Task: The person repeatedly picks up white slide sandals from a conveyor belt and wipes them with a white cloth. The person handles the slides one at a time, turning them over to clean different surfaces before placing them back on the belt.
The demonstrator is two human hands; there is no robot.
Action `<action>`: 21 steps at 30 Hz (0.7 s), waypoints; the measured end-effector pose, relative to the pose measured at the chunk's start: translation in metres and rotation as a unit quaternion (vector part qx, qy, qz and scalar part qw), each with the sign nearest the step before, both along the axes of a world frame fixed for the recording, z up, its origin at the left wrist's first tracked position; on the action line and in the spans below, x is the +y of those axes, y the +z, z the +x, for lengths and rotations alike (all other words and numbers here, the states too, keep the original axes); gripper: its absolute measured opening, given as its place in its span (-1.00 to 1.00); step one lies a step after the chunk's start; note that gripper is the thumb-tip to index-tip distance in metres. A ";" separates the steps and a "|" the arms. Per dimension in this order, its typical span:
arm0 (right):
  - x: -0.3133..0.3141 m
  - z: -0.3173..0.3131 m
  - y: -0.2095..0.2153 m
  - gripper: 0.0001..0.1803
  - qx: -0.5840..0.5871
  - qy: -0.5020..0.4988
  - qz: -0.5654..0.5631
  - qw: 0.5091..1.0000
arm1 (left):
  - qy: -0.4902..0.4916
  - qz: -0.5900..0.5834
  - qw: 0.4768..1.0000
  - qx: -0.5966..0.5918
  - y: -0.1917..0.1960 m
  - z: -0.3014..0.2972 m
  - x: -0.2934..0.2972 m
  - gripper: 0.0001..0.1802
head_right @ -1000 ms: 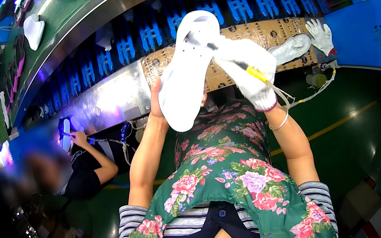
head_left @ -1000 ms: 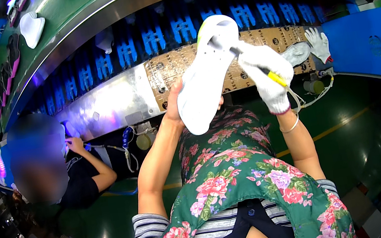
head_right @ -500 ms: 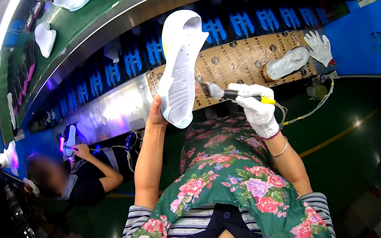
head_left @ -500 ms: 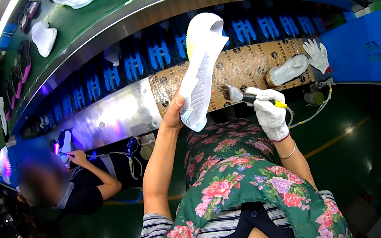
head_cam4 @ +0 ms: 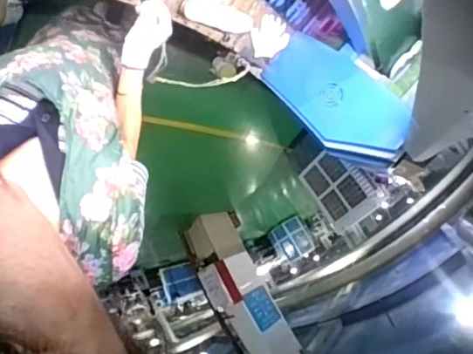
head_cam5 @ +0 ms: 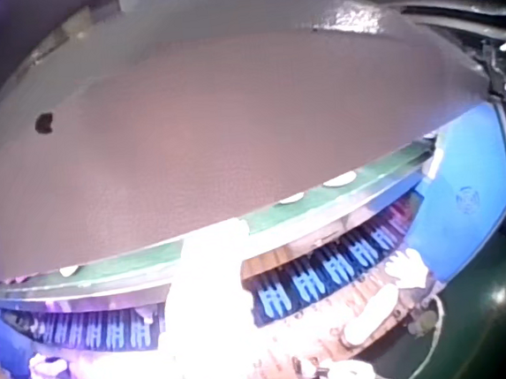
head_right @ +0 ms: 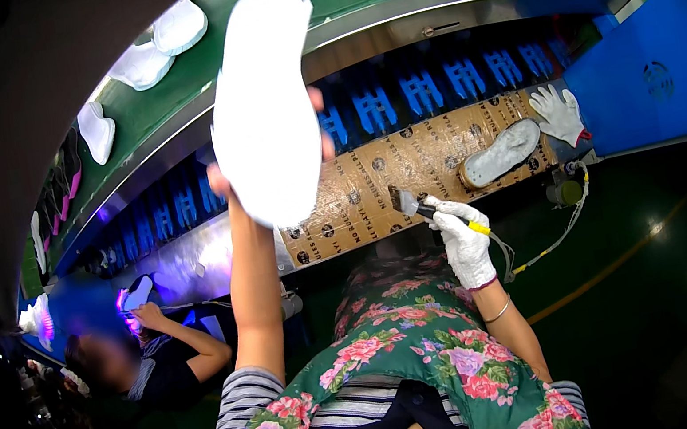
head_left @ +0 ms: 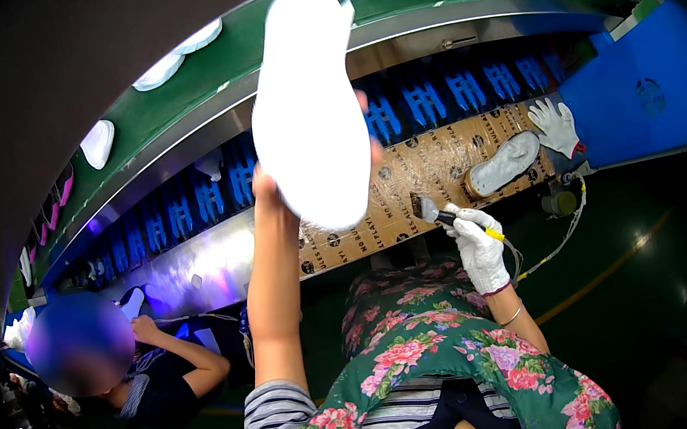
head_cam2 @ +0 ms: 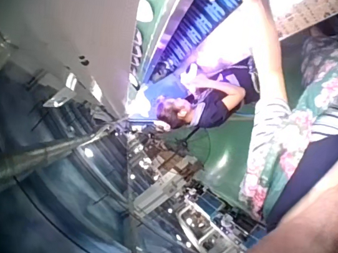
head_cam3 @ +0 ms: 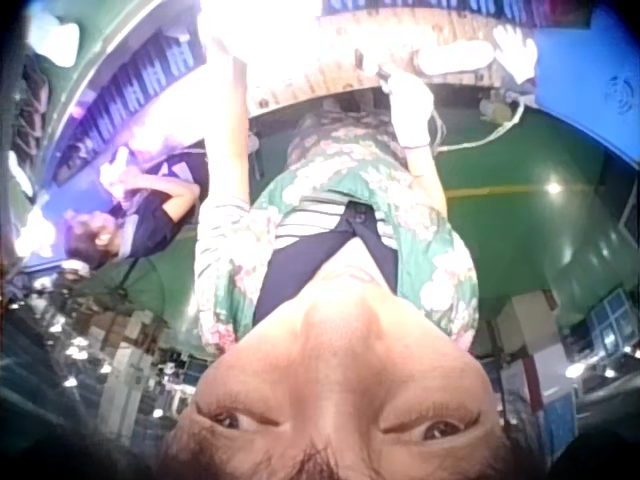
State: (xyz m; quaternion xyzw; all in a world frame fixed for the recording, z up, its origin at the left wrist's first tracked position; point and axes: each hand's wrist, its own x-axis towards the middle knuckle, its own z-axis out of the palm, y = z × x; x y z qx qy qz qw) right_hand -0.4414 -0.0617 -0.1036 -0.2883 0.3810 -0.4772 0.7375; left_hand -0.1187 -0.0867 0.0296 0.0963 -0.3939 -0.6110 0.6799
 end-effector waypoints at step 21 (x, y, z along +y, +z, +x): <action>0.010 0.034 -0.025 -0.78 0.127 0.152 0.022 0.980 | 0.587 0.104 0.661 -0.456 0.003 0.162 0.017 -0.73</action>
